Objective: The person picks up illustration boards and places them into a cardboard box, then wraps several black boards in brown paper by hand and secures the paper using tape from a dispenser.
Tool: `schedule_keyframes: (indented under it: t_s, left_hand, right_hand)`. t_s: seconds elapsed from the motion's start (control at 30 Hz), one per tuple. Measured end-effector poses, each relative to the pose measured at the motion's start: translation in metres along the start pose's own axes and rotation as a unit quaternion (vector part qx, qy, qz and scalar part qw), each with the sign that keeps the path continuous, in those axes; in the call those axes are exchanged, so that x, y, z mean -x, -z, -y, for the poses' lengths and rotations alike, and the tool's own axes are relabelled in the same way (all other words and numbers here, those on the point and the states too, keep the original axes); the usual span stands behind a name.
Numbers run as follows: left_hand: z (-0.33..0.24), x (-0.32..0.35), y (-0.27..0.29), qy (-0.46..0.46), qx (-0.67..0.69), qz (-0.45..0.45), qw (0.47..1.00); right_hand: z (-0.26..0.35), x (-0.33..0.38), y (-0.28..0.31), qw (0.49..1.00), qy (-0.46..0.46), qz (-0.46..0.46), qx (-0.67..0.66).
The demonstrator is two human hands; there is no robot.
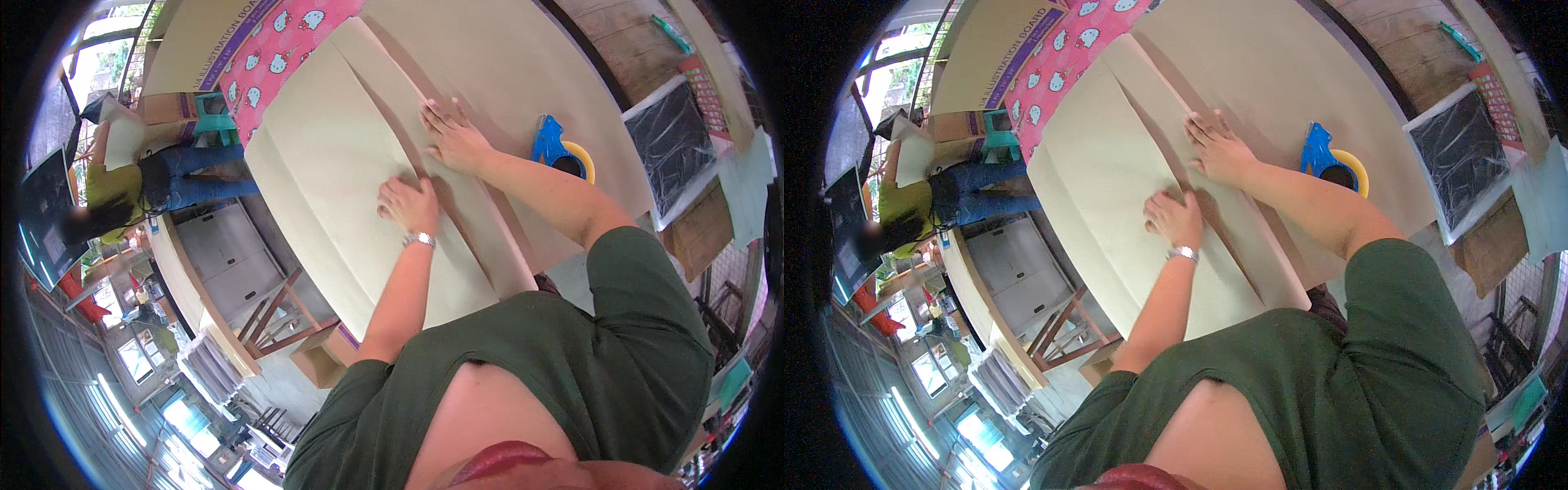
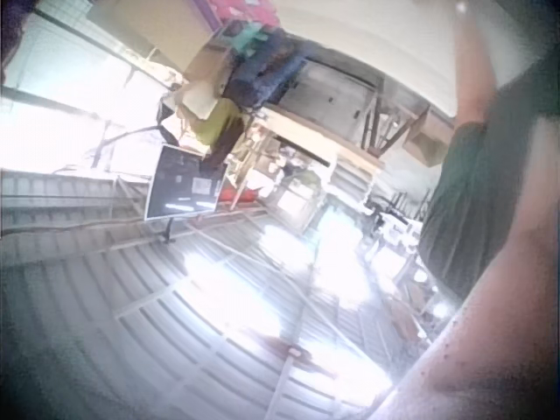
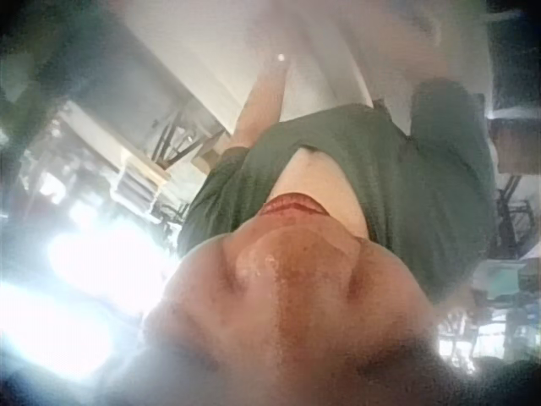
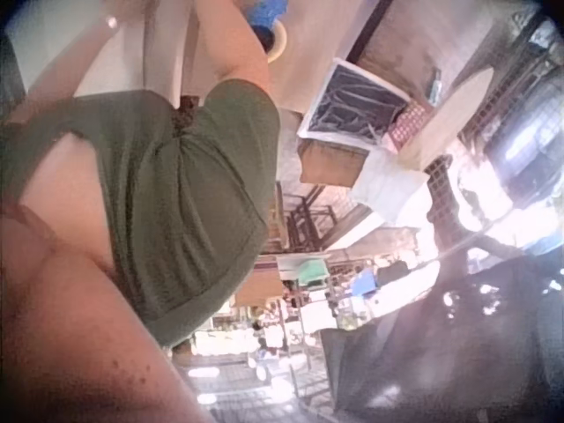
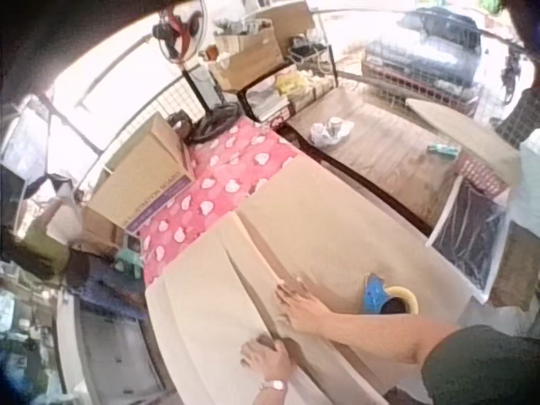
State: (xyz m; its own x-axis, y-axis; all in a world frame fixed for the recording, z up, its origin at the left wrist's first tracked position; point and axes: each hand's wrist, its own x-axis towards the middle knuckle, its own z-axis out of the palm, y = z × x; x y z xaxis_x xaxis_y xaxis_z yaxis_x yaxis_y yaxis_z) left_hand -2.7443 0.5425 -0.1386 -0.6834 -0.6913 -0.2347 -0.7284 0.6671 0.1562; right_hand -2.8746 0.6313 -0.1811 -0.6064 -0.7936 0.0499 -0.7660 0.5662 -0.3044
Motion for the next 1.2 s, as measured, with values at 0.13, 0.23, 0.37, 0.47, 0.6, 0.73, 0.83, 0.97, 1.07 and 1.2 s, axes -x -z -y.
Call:
schedule_keyframes:
  t_s: [0.13, 0.23, 0.37, 0.47, 0.6, 0.73, 0.83, 0.97, 1.07, 1.2]
  left_hand:
    - [0.007, -0.051, 0.012, -0.07, -0.012, 0.093, 0.993]
    - [0.036, -0.069, 0.003, -0.166, 0.066, 0.062, 0.982]
    - [0.023, -0.067, 0.018, -0.153, 0.088, 0.11, 0.978]
    - [0.023, -0.07, 0.011, -0.145, 0.079, 0.117, 0.979]
    - [0.042, -0.076, -0.011, -0.211, 0.003, 0.094, 0.973]
    - [0.02, -0.071, -0.004, -0.21, 0.008, 0.113, 0.971]
    - [0.027, -0.07, -0.001, -0.254, 0.014, 0.094, 0.963]
    - [0.017, -0.055, 0.011, -0.145, 0.082, 0.106, 0.98]
    - [0.024, -0.072, 0.002, -0.112, 0.137, 0.125, 0.976]
    - [0.037, -0.097, 0.009, -0.175, 0.079, 0.179, 0.965]
  right_hand:
    - [0.003, -0.002, 0.029, 0.993, 0.065, 0.092, 0.034]
    - [0.008, -0.018, 0.041, 0.982, 0.106, 0.139, 0.071]
    - [0.016, -0.023, 0.048, 0.976, 0.098, 0.176, 0.087]
    - [0.023, -0.024, 0.045, 0.978, 0.081, 0.177, 0.08]
    - [0.042, -0.029, 0.043, 0.984, 0.029, 0.165, 0.067]
    - [0.042, -0.019, 0.035, 0.987, -0.024, 0.147, 0.052]
    - [0.054, 0.0, 0.046, 0.99, -0.057, 0.123, -0.046]
    - [0.059, 0.092, 0.075, 0.892, -0.368, 0.023, -0.26]
    - [0.011, 0.168, 0.036, 0.86, -0.442, -0.236, 0.093]
    - [-0.001, 0.167, 0.049, 0.902, -0.416, -0.044, -0.105]
